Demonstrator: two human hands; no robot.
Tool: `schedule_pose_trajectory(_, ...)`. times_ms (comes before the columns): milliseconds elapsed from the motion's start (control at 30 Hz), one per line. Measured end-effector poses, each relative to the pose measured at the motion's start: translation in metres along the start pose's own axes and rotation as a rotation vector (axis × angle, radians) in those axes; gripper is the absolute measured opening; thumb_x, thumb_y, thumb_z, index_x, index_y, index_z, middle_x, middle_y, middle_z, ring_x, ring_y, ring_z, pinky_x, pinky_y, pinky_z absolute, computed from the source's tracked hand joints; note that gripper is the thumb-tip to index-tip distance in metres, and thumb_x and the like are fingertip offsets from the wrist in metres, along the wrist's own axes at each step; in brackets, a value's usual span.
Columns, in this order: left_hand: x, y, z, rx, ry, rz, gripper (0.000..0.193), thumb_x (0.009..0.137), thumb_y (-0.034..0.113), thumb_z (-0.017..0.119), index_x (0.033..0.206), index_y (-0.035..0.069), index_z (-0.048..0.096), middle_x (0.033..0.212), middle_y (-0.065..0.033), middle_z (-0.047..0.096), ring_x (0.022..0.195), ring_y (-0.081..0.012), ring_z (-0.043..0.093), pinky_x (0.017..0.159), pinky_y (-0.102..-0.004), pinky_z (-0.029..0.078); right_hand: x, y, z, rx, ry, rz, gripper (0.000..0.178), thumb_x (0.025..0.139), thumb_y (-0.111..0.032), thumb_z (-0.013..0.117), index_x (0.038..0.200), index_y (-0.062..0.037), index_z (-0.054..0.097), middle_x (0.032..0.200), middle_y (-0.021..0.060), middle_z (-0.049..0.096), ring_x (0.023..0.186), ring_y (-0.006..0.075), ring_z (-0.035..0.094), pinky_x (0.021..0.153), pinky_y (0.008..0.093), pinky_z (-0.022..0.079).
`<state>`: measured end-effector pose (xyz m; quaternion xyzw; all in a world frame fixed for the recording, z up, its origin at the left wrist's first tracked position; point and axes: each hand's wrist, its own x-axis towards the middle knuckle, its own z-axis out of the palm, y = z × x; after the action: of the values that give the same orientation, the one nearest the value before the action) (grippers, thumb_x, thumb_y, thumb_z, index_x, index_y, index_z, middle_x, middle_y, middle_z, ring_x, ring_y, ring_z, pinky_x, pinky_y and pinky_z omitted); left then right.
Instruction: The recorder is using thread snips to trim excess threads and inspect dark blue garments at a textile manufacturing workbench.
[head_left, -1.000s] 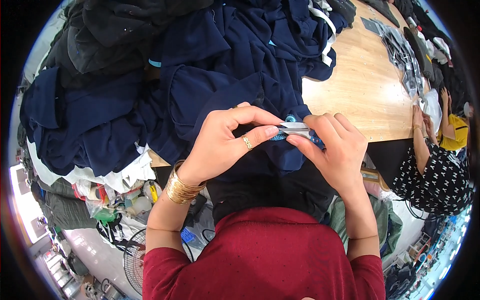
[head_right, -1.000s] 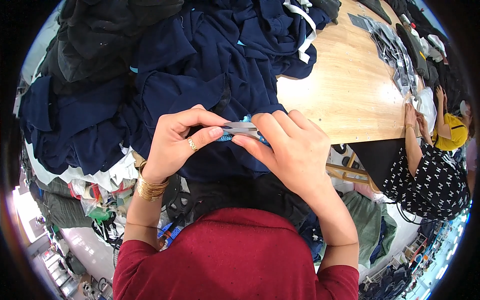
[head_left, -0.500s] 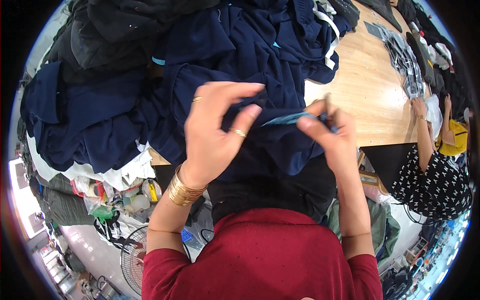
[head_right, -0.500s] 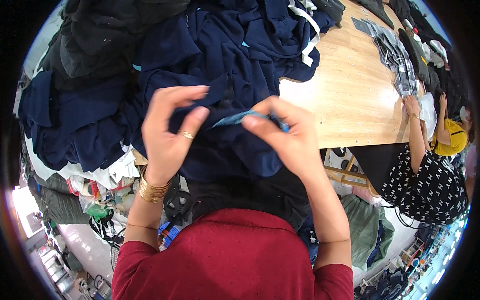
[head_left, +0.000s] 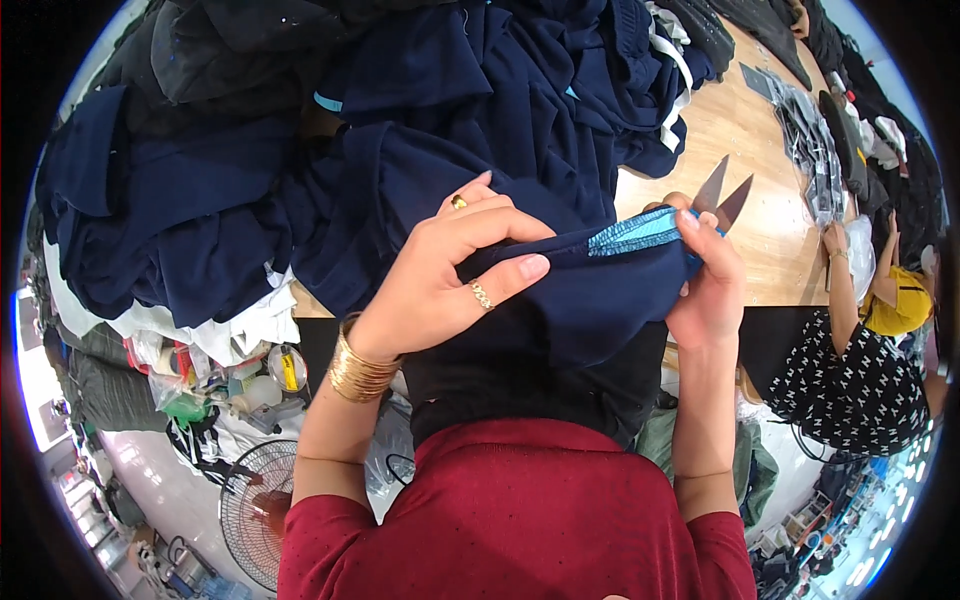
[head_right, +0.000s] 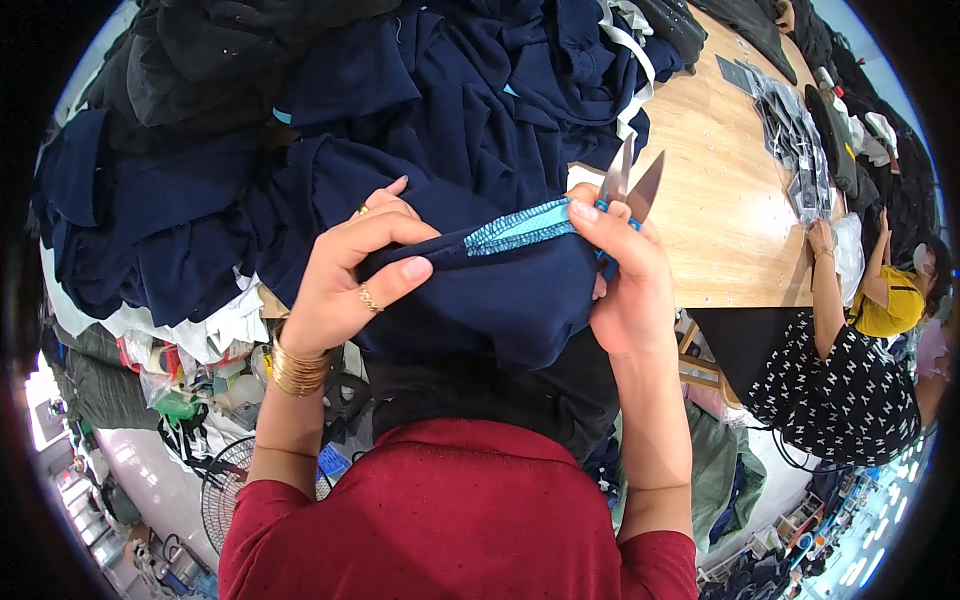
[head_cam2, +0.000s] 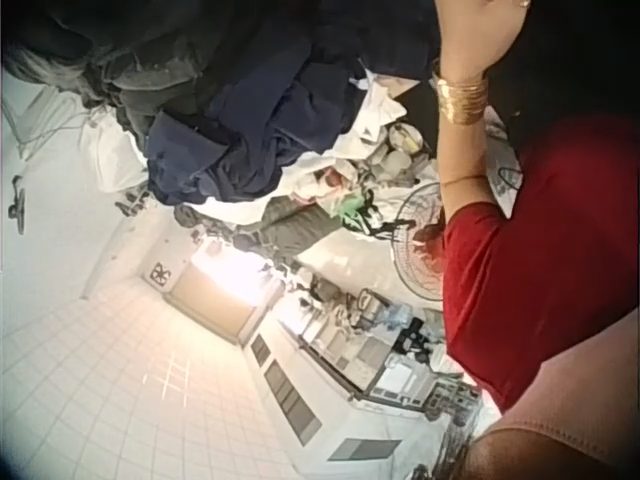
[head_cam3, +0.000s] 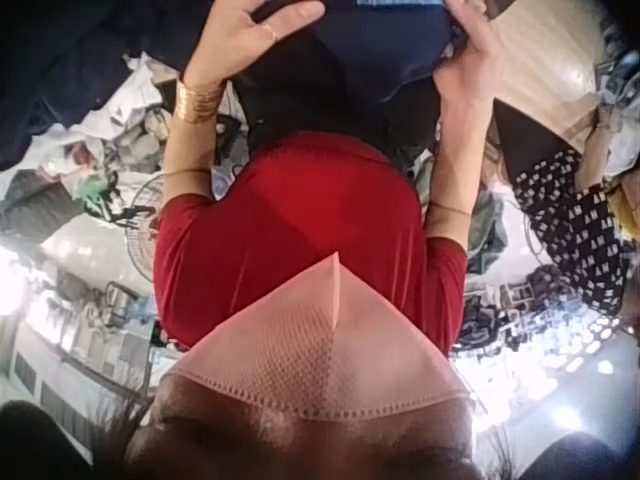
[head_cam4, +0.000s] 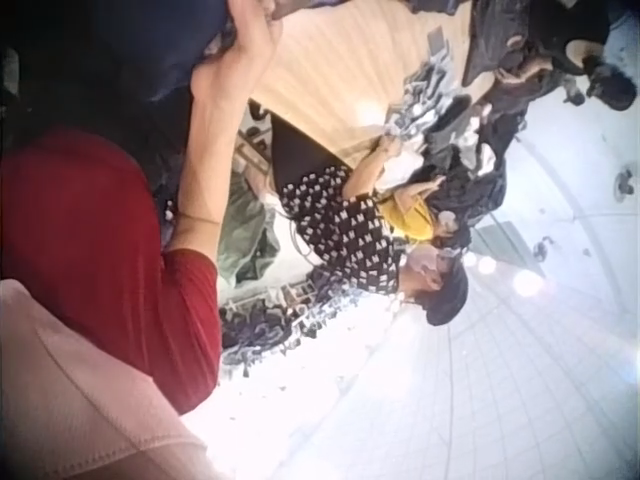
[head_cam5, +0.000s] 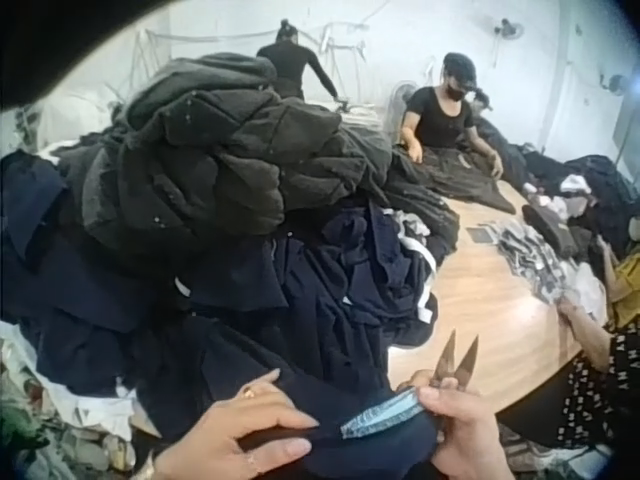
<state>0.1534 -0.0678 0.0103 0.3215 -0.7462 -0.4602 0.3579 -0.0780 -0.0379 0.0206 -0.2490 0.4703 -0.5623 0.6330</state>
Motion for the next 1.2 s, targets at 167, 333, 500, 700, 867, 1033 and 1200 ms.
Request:
schedule_pose_trajectory(167,0.004,0.005,-0.007,-0.115,-0.044,-0.025,0.018,0.081,0.013,0.062,0.088,-0.003,0.062,0.079,-0.0050,0.060,0.084,-0.0168,0.052,0.103,-0.0402,0.029,-0.005,0.005,0.005,-0.076,0.065,0.071,0.014,0.077,-0.014,0.065,0.088,-0.0061,0.061,0.065,-0.0093,0.048,0.052,-0.0020,0.039,0.042,0.0161,0.021)
schedule_pose_trajectory(333,0.005,0.006,-0.007,-0.282,-0.099,-0.169,0.017,0.082,0.013,0.061,0.085,-0.004,0.061,0.075,-0.0031,0.056,0.079,-0.0136,0.049,0.101,-0.0361,0.032,-0.006,0.007,0.012,-0.648,0.056,-0.176,0.012,0.077,-0.011,0.068,0.087,-0.0054,0.065,0.068,-0.0047,0.051,0.059,0.0044,0.047,0.052,0.0180,0.031)
schedule_pose_trajectory(500,0.003,0.002,-0.003,-0.365,-0.054,-0.140,0.017,0.085,0.013,0.062,0.091,-0.003,0.062,0.074,-0.0011,0.054,0.072,-0.0081,0.046,0.067,-0.0219,0.037,-0.019,0.002,0.022,-1.132,0.059,-0.758,0.042,0.064,-0.018,0.080,0.102,-0.0103,0.063,0.076,0.0041,0.052,0.064,0.0146,0.052,0.057,0.0245,0.040)
schedule_pose_trajectory(700,0.005,0.008,-0.005,-0.334,-0.039,-0.180,0.017,0.085,0.014,0.063,0.089,-0.003,0.063,0.075,-0.0004,0.056,0.071,-0.0065,0.048,0.066,-0.0210,0.039,-0.031,0.001,0.024,-1.293,-0.155,-0.807,0.049,0.063,-0.038,0.077,0.098,-0.0084,0.061,0.071,0.0025,0.051,0.060,0.0192,0.049,0.054,0.0304,0.041)
schedule_pose_trajectory(867,0.006,0.013,-0.001,-0.348,0.007,-0.221,0.018,0.086,0.014,0.062,0.084,-0.003,0.062,0.072,0.0011,0.057,0.068,-0.0043,0.048,0.064,-0.0201,0.039,-0.029,0.006,0.028,-1.343,-0.095,-0.846,0.042,0.063,-0.035,0.077,0.091,-0.0091,0.060,0.070,0.0021,0.051,0.060,0.0195,0.049,0.052,0.0289,0.040)
schedule_pose_trajectory(1033,0.008,0.017,-0.002,-0.347,-0.001,-0.238,0.019,0.087,0.014,0.060,0.081,-0.003,0.061,0.070,0.0025,0.055,0.068,-0.0027,0.045,0.062,-0.0187,0.037,-0.032,0.004,0.028,-1.497,-0.077,-0.926,0.034,0.064,-0.031,0.076,0.086,-0.0095,0.061,0.067,0.0017,0.052,0.057,0.0181,0.049,0.050,0.0284,0.040)
schedule_pose_trajectory(1200,0.005,0.017,-0.001,-0.385,0.006,-0.255,0.018,0.087,0.014,0.059,0.082,-0.003,0.061,0.071,0.0035,0.055,0.068,-0.0024,0.045,0.062,-0.0187,0.037,-0.032,0.004,0.032,-1.528,-0.082,-0.951,0.031,0.066,-0.030,0.076,0.084,-0.0098,0.061,0.066,0.0011,0.052,0.056,0.0175,0.049,0.049,0.0281,0.040)
